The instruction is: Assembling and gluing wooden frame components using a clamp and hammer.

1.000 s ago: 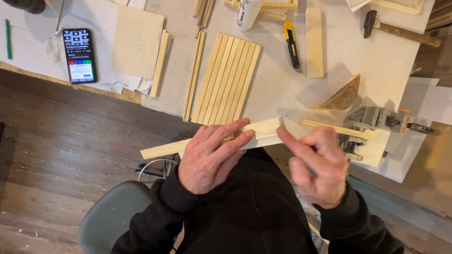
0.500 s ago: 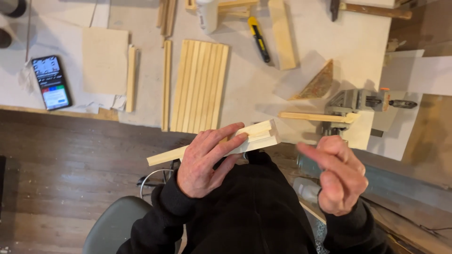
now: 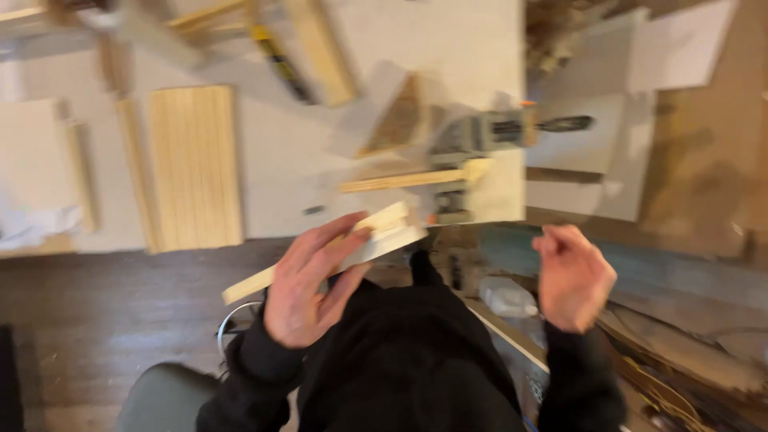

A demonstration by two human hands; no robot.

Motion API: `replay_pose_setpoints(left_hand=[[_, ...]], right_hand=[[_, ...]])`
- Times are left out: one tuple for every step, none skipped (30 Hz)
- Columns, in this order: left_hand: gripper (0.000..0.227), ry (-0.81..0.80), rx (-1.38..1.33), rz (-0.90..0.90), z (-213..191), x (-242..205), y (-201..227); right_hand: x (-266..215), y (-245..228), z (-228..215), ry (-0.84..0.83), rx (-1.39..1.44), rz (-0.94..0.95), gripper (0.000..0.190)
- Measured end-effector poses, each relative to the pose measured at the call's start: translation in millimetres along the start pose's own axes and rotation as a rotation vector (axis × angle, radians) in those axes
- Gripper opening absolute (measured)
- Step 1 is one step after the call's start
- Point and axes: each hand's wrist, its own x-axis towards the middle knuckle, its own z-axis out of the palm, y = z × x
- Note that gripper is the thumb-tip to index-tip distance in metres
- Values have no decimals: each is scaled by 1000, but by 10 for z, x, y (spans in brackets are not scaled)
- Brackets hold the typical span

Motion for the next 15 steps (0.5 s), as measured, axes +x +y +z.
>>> replay_pose_setpoints(left_hand=[[43, -21, -16, 11, 141, 26, 30], [40, -10, -4, -27, 259, 11, 73], [38, 1, 9, -64, 363, -11, 107], [38, -13, 11, -77, 438, -31, 165], [38, -22, 70, -79, 494, -54, 218], [38, -16, 133, -71, 559, -48, 244], [38, -16, 140, -76, 632, -25, 269], [38, -39, 130, -137, 663, -43, 322], [38, -62, 120, -198, 677, -68, 373], [38, -69, 130, -207, 702, -68, 410], [39, -74, 155, -207, 711, -71, 444], [39, -77, 172, -195, 731, -46, 438], [39, -81, 173, -192, 741, 4, 400], [38, -103, 243, -142, 744, 6, 395], [37, -126, 312, -91, 732, 0, 390]], right_hand=[[96, 332, -429, 26, -7, -10, 47], [158, 682, -849, 182, 306, 197, 43], [200, 1039, -1262, 334, 625, 399, 41], [163, 1306, -1328, 349, 627, 410, 41], [112, 1578, -1374, 367, 661, 539, 47], [171, 1872, -1401, 365, 694, 663, 53], [270, 1945, -1261, 363, 697, 670, 53], [269, 2016, -1095, 145, 777, 626, 57], [257, 2088, -912, -73, 853, 573, 62], [210, 2035, -865, -67, 863, 582, 62], [159, 1984, -802, 21, 674, 764, 65], [170, 1923, -752, 107, 470, 924, 68], [173, 1893, -953, 110, 475, 921, 68], [121, 1844, -1159, -85, 408, 921, 68], [60, 1796, -1352, -278, 341, 913, 67]])
